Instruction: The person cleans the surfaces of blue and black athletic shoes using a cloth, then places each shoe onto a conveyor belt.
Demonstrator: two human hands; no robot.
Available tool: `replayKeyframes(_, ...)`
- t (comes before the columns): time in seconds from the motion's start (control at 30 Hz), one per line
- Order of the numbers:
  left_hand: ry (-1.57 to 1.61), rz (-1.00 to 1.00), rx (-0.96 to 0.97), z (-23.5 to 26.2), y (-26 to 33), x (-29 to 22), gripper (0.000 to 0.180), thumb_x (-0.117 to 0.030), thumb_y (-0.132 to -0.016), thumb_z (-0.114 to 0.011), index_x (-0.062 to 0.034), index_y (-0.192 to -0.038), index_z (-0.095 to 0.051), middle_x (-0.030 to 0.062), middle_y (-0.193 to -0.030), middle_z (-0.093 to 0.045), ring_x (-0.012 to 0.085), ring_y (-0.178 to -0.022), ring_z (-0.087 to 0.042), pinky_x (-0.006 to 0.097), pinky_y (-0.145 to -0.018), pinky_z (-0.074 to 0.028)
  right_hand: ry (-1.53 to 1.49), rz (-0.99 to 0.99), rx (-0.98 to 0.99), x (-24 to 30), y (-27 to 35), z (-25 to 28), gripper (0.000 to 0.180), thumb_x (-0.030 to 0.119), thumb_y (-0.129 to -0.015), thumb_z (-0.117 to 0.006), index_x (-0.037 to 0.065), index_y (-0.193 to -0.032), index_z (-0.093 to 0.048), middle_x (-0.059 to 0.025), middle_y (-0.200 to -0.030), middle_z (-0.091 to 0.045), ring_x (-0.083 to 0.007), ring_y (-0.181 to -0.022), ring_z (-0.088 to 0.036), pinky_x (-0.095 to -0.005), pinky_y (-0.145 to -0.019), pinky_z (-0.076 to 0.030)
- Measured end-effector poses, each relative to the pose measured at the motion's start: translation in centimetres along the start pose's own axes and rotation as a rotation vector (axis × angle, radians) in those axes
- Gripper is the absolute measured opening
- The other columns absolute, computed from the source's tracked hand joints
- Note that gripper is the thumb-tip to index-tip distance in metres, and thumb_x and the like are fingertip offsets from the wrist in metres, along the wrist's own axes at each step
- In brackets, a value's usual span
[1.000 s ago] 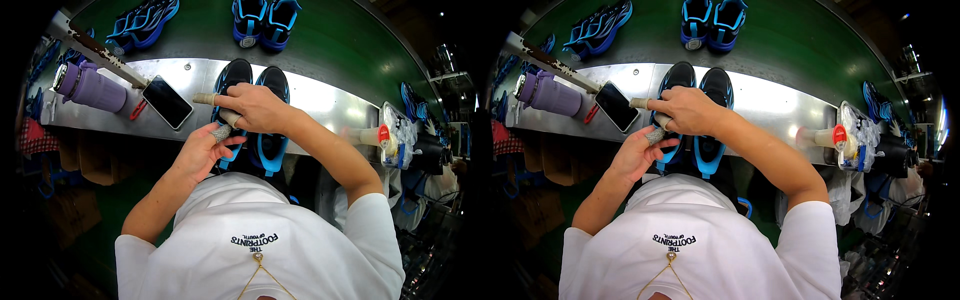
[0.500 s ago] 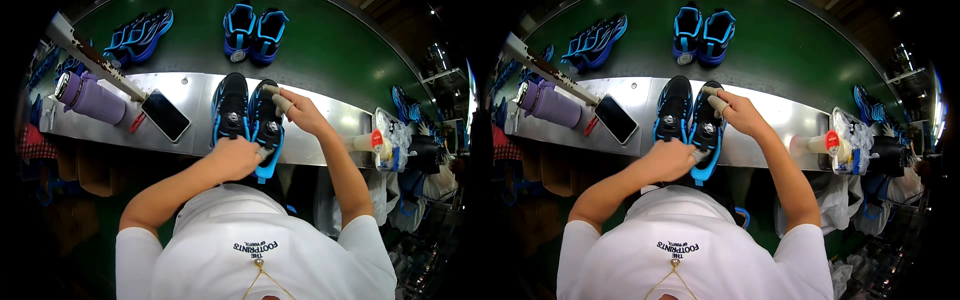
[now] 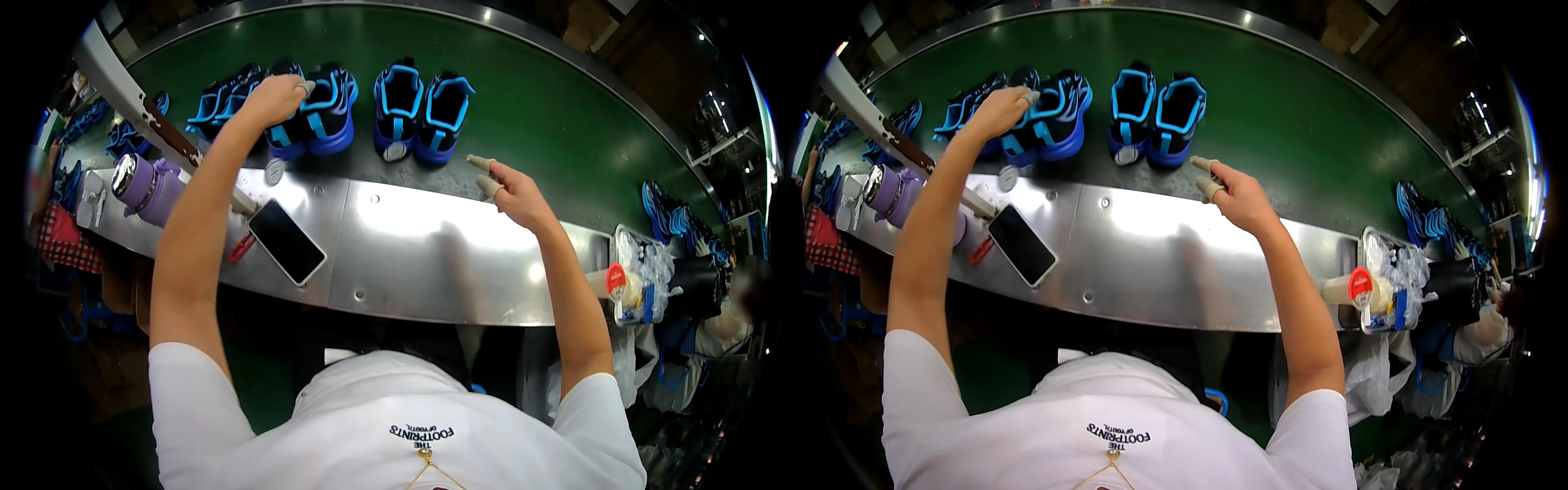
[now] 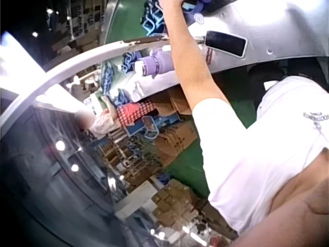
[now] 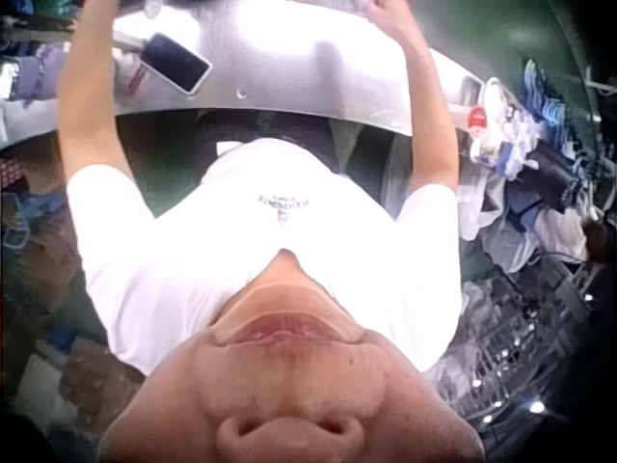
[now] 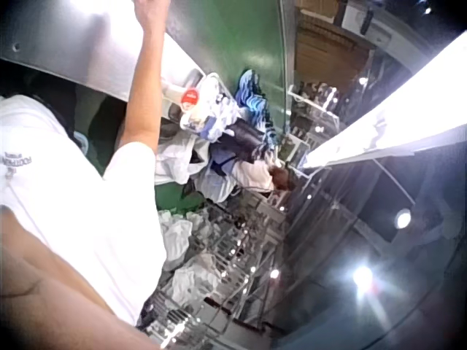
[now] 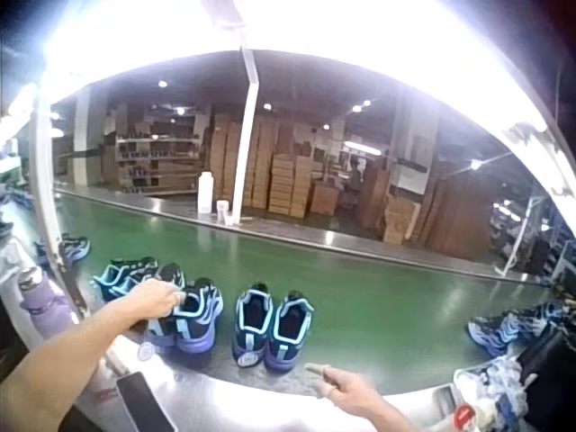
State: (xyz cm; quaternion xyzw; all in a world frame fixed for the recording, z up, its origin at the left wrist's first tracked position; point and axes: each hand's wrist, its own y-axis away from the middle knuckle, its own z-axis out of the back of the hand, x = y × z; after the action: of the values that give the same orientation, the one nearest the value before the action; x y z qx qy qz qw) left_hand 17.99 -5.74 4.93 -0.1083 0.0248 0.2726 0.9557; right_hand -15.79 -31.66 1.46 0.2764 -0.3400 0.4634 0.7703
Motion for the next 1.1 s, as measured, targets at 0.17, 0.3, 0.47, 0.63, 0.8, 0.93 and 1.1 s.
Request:
replayKeyframes(0.17,0.425,-0.035,-0.049,-1.3,-2.9,-8.4,0.038,-0.037,-0.088,-0.065,-0.0038,-0.105,-0.070,0.0241,-0.103,-0.068,0.0425,-0.098,-0.064,0.047,-0.086,-0.051,0.259,0.060,-0.048,3.4,-5.3,-0.7,0.054,0.031,-0.090,-0.068,0.022,-0.141,-0.053,-0.0120,-0.078,-0.064,-0.0227,-0.071,-0.059,-0.0355,-0.073,-0.050)
replayKeyframes(0.3,0.503,-0.152,-0.320,-14.0,-3.5,-10.6,0.038,-0.019,-0.083,-0.071,-0.0051,-0.117,-0.064,0.0207,-0.117,-0.063,0.0385,-0.106,-0.061,0.044,-0.088,-0.049,0.463,0.088,-0.032,0.7,-10.6,-3.6,0.063,0.037,-0.087,-0.069,0.017,-0.142,-0.046,-0.0234,-0.114,-0.066,-0.0412,-0.109,-0.062,-0.0463,-0.092,-0.050)
replayKeyframes(0.47,0.584,-0.114,-0.054,-9.2,-1.7,-11.9,0.022,-0.013,-0.081,-0.073,-0.0018,-0.098,-0.063,0.0174,-0.093,-0.064,0.0392,-0.090,-0.060,0.042,-0.078,-0.048,0.276,0.038,-0.012,2.2,-7.7,-2.8,0.041,0.036,-0.086,-0.072,0.004,-0.111,-0.067,-0.0193,-0.091,-0.069,-0.0345,-0.083,-0.065,-0.0414,-0.076,-0.050)
replayKeyframes(0.63,0.817,-0.086,0.308,-0.7,10.7,-13.9,0.020,-0.016,-0.080,-0.074,-0.0034,-0.092,-0.064,0.0150,-0.086,-0.060,0.0332,-0.084,-0.062,0.038,-0.070,-0.047,0.070,0.010,0.265,4.5,4.3,-2.0,0.032,0.027,-0.083,-0.076,0.003,-0.103,-0.067,-0.0159,-0.077,-0.066,-0.0320,-0.068,-0.062,-0.0380,-0.066,-0.049)
replayKeyframes(0.8,0.876,-0.182,0.284,-1.7,20.9,-16.4,0.019,-0.013,-0.081,-0.073,-0.0030,-0.095,-0.066,0.0115,-0.086,-0.061,0.0295,-0.076,-0.060,0.034,-0.068,-0.049,0.259,0.206,0.338,4.0,13.1,-5.7,0.033,0.026,-0.079,-0.079,0.007,-0.104,-0.069,-0.0145,-0.090,-0.070,-0.0316,-0.077,-0.067,-0.0377,-0.069,-0.053)
replayKeyframes(0.93,0.855,0.056,0.024,-0.5,21.9,-16.2,0.031,-0.018,-0.080,-0.081,-0.0042,-0.104,-0.067,0.0085,-0.091,-0.061,0.0159,-0.069,-0.056,0.028,-0.062,-0.047,0.254,0.296,0.208,6.5,13.5,-2.7,0.043,0.025,-0.080,-0.078,0.012,-0.120,-0.067,-0.0113,-0.083,-0.068,-0.0222,-0.071,-0.066,-0.0346,-0.066,-0.052)
replayKeyframes(1.1,0.462,-0.083,-0.295,-2.1,17.6,-17.3,0.047,-0.009,-0.072,-0.079,-0.0043,-0.115,-0.060,0.0097,-0.105,-0.063,0.0298,-0.095,-0.061,0.039,-0.079,-0.052,0.609,0.571,-0.300,6.2,9.2,-3.6,0.074,0.012,-0.068,-0.082,0.018,-0.136,-0.056,-0.0077,-0.108,-0.062,-0.0261,-0.098,-0.060,-0.0354,-0.081,-0.052)
